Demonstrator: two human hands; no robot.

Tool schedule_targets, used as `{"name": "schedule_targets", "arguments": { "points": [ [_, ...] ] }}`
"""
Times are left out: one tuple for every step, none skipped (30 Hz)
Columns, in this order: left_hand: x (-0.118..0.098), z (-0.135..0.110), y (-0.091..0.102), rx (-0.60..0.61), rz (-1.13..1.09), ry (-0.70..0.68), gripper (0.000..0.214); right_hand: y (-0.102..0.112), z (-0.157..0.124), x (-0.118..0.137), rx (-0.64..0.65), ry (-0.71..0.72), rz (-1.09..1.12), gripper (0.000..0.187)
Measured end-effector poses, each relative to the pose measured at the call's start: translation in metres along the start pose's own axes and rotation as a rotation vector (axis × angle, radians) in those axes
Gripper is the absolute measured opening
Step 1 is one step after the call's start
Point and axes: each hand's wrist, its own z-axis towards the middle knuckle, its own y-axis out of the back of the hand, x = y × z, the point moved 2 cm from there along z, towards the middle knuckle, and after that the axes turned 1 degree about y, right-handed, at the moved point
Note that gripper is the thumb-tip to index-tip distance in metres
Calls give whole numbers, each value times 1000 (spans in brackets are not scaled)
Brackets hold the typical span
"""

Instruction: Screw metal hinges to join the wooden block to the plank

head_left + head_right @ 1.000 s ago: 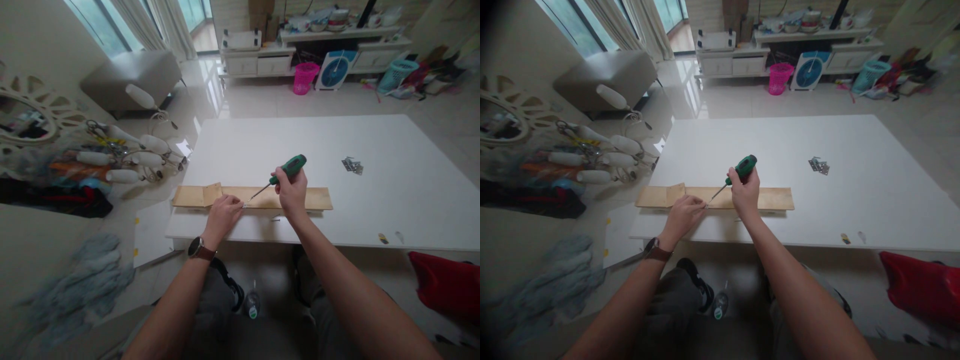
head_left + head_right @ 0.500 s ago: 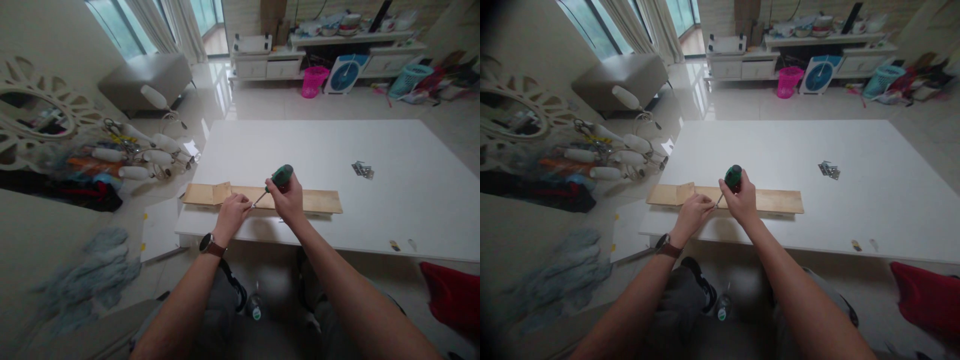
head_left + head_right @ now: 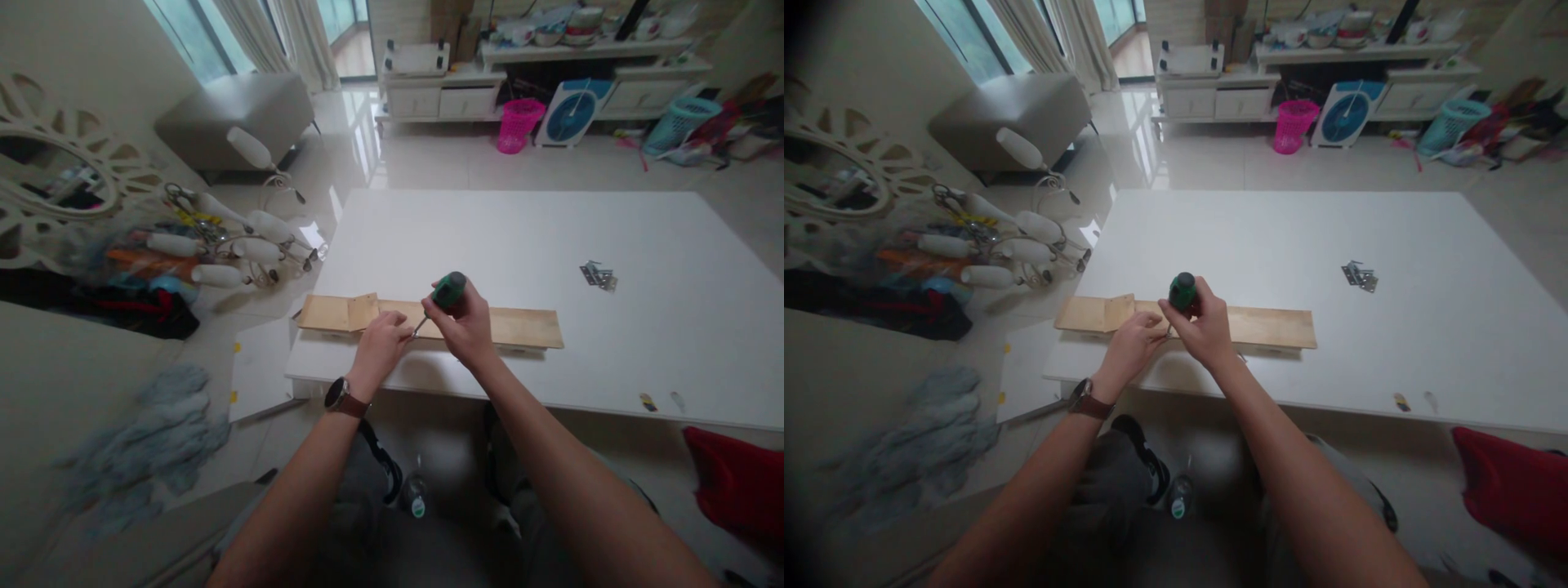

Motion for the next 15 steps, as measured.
{"name": "schedule_targets", "arguments": {
  "points": [
    [0,0,0,-1,-5,3,12,-1,0,1,14,7,-18,24],
    [0,0,0,0,-8,5,12,-1,-1,3,24,11,-36,26],
    [-1,0,0,2,-10,7,12,-1,-1,4,29,16,-53,26],
    [-1,0,0,3,-11,11,12,-1,-1,6,34,23,-70,26],
    [-1,0,0,4,-9,15,12,-1,-1,7,38,31,-85,25],
    [-1,0,0,2,-6,18,13,-1,-1,8,44,41,-100,24],
    [-1,1,-1,1,0,19,13,-1,-1,9,52,53,-116,24],
    [-1,1,-1,0,7,18,14,-1,0,9,62,67,-132,26],
    [0,1,-1,-1,13,17,14,-1,0,9,73,79,-149,27],
    [0,1,-2,-2,15,15,15,-1,1,8,84,89,-164,29],
    [1,2,-2,-1,15,13,15,-1,1,7,94,95,-175,30],
    [2,2,-3,0,12,13,14,-1,2,6,102,97,-182,31],
    [3,2,-3,1,10,13,14,-1,2,5,107,97,-186,30],
    [3,2,-4,2,8,14,15,-1,3,4,110,98,-187,30],
    [4,3,-4,5,7,14,15,-1,3,3,110,100,-187,30]
  ]
}}
